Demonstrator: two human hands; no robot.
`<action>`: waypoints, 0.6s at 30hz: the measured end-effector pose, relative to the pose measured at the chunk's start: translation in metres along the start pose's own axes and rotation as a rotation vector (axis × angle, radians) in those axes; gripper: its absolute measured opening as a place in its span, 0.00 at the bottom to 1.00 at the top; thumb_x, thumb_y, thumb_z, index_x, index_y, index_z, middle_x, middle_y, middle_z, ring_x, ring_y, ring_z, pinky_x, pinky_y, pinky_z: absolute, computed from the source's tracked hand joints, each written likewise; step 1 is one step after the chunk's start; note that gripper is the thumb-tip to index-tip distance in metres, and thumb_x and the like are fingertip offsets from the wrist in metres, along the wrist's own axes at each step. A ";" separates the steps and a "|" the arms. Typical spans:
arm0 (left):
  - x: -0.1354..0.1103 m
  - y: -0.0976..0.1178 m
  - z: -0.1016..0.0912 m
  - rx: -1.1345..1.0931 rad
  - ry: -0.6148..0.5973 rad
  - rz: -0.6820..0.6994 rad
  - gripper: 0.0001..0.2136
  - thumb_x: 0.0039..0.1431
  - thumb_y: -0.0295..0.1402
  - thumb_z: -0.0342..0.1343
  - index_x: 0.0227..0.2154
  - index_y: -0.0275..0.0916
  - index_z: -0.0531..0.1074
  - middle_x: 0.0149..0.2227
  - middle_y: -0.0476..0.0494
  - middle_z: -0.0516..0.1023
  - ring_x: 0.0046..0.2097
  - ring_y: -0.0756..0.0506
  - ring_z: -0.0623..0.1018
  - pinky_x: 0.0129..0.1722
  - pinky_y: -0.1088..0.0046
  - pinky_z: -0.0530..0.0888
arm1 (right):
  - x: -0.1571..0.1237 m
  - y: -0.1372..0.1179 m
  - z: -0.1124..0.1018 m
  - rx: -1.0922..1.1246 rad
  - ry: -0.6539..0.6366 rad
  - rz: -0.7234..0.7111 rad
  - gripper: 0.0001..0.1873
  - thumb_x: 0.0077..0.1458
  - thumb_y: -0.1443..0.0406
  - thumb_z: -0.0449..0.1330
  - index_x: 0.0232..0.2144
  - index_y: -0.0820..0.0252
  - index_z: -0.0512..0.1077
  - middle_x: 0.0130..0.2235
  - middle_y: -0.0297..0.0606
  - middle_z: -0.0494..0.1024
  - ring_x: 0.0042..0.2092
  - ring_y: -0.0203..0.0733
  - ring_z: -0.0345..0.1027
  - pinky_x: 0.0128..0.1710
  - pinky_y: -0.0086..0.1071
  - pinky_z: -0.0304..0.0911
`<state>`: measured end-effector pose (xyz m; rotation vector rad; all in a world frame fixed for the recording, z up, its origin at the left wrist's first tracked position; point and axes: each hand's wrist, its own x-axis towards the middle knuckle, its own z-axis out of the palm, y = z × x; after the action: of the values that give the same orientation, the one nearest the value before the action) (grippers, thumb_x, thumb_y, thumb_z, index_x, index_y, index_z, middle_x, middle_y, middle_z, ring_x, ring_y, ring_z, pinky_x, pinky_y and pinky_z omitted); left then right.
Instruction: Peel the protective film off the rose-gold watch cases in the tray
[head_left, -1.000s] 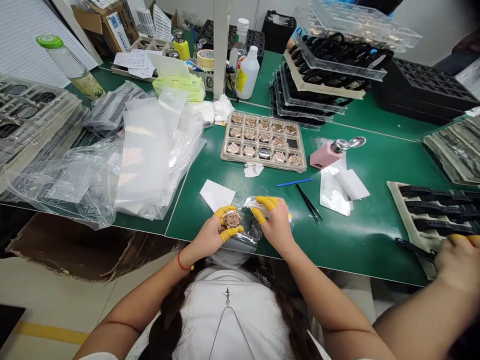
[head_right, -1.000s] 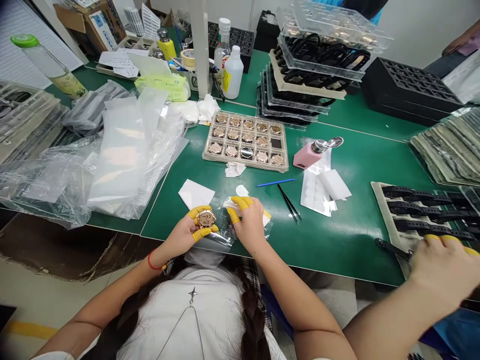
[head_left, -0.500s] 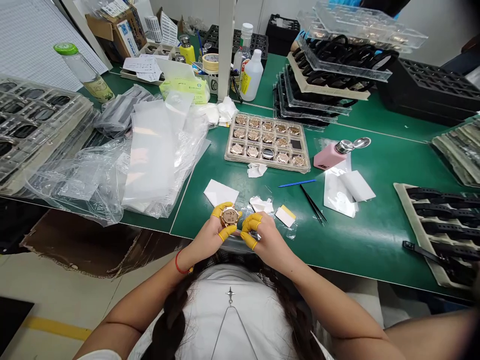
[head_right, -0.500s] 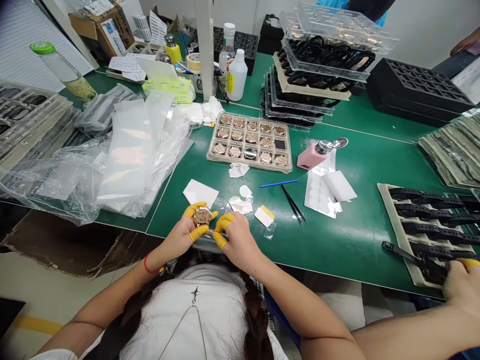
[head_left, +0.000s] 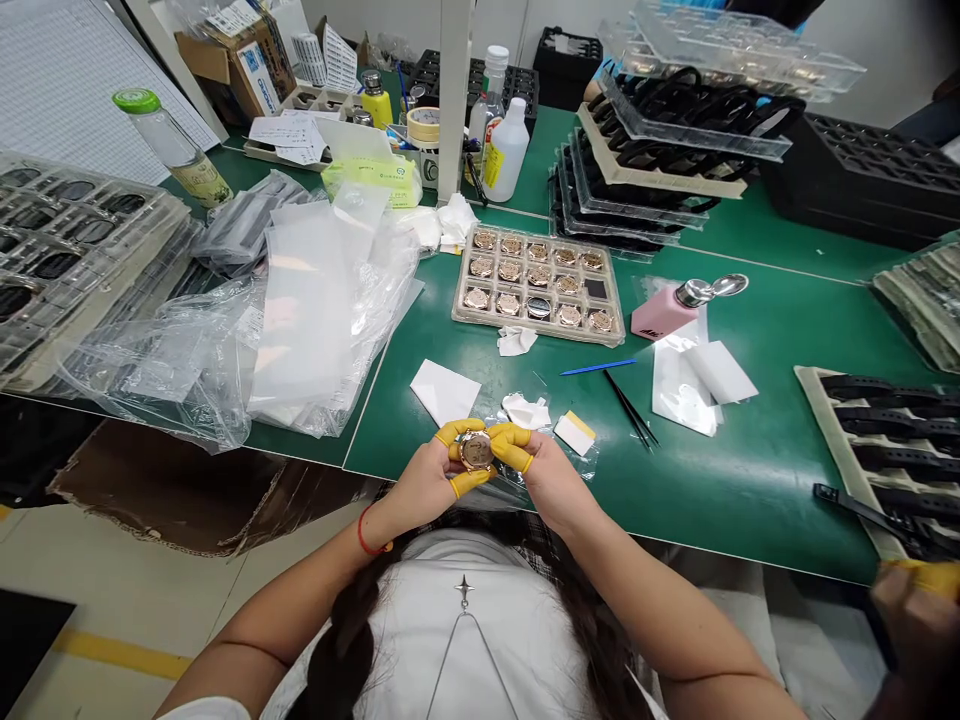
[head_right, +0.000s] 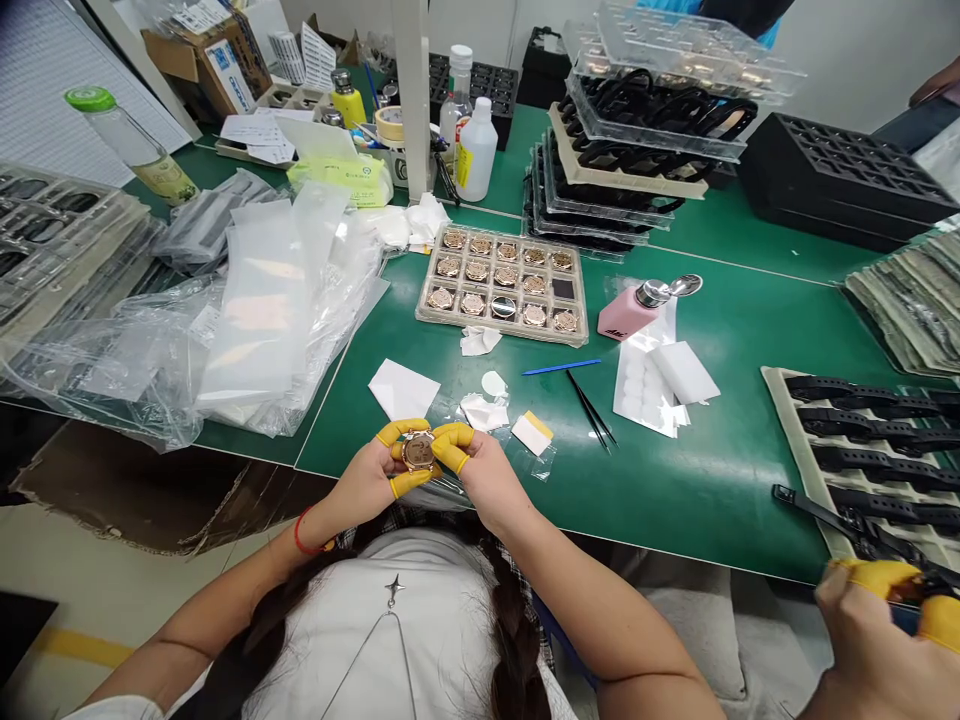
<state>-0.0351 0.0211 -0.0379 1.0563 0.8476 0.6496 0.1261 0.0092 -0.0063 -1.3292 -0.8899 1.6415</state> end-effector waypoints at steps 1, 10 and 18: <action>0.000 0.000 0.000 -0.007 -0.001 -0.002 0.25 0.50 0.31 0.63 0.50 0.40 0.62 0.42 0.43 0.78 0.42 0.44 0.79 0.46 0.66 0.73 | -0.001 -0.001 0.001 0.005 -0.001 -0.006 0.14 0.42 0.55 0.66 0.21 0.59 0.70 0.33 0.35 0.75 0.38 0.41 0.66 0.43 0.36 0.60; 0.001 0.000 0.001 0.000 -0.023 -0.004 0.24 0.51 0.31 0.63 0.50 0.40 0.63 0.43 0.42 0.78 0.43 0.44 0.79 0.46 0.67 0.73 | -0.001 0.002 -0.003 -0.032 0.019 -0.027 0.13 0.43 0.56 0.65 0.23 0.59 0.71 0.32 0.34 0.74 0.36 0.39 0.65 0.40 0.34 0.60; 0.002 -0.002 0.002 -0.027 -0.014 -0.032 0.25 0.50 0.32 0.63 0.51 0.40 0.62 0.42 0.43 0.77 0.43 0.44 0.78 0.46 0.66 0.73 | -0.001 0.009 -0.005 -0.288 0.043 -0.161 0.10 0.50 0.57 0.60 0.25 0.58 0.69 0.33 0.36 0.74 0.37 0.41 0.66 0.40 0.36 0.63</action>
<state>-0.0324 0.0212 -0.0403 1.0197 0.8399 0.6245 0.1298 0.0045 -0.0145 -1.4374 -1.2091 1.3936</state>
